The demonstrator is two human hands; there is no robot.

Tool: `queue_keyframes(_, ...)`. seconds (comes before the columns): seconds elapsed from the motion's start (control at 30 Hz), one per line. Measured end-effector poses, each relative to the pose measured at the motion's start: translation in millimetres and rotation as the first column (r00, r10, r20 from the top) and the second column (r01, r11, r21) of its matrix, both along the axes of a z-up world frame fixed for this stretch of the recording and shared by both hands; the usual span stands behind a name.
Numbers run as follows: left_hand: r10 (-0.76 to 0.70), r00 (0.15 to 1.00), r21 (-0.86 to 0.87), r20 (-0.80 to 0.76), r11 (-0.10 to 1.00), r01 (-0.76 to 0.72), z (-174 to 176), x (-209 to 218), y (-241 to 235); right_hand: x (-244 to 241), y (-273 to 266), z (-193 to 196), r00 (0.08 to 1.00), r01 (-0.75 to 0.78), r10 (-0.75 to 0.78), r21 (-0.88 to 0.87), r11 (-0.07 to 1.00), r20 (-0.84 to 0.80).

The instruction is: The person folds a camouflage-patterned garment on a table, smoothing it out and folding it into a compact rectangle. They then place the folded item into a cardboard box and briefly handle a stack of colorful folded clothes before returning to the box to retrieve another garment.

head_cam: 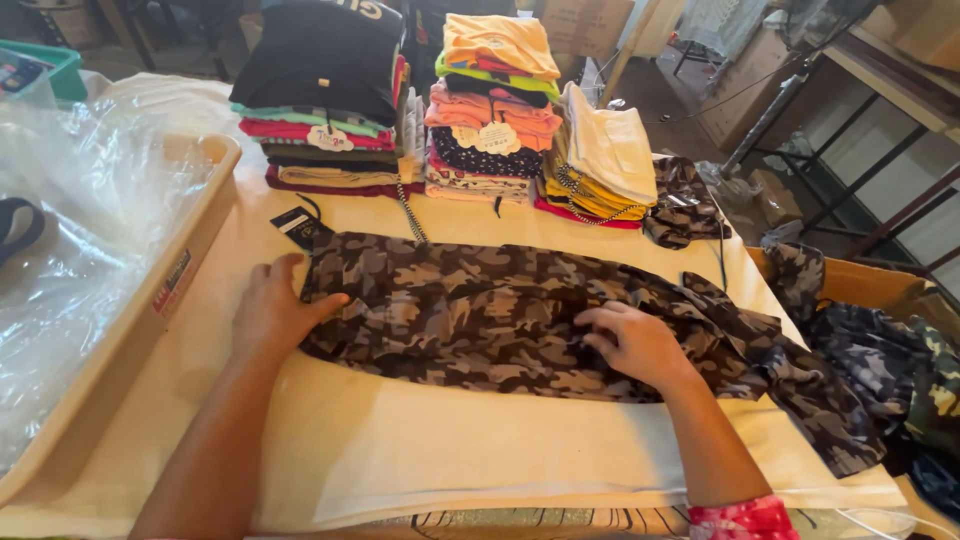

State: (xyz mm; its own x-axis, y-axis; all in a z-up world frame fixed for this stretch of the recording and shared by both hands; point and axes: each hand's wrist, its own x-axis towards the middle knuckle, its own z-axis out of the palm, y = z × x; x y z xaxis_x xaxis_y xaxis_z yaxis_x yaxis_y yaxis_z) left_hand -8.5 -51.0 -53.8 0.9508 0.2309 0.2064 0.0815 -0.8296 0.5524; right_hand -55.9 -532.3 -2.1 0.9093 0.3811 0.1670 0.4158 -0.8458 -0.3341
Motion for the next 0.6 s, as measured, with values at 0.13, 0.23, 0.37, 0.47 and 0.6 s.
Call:
queue_keyframes(0.13,-0.133,0.872,0.172,0.471,0.983,0.056,14,-10,-11,11,-6,-14,0.977,0.044,-0.026,-0.079,0.996,0.21)
queue_keyframes(0.23,-0.349,0.777,0.216,0.523,0.937,0.275,23,-21,-31,21,-13,-29,0.967,0.112,-0.082,-0.11,0.988,0.243)
queue_keyframes(0.37,-0.676,0.661,0.273,0.325,0.736,0.619,29,-34,-61,35,-21,-46,0.941,0.137,-0.09,-0.123,0.983,0.327)
queue_keyframes(0.47,-0.677,0.706,0.295,0.208,0.731,0.615,22,-38,-73,41,-24,-51,0.905,0.1,-0.085,-0.014,0.995,0.416)
queue_keyframes(0.6,-0.651,0.741,0.323,0.164,0.745,0.583,8,-28,-65,36,-30,-35,0.902,0.095,-0.191,0.254,0.963,0.386)
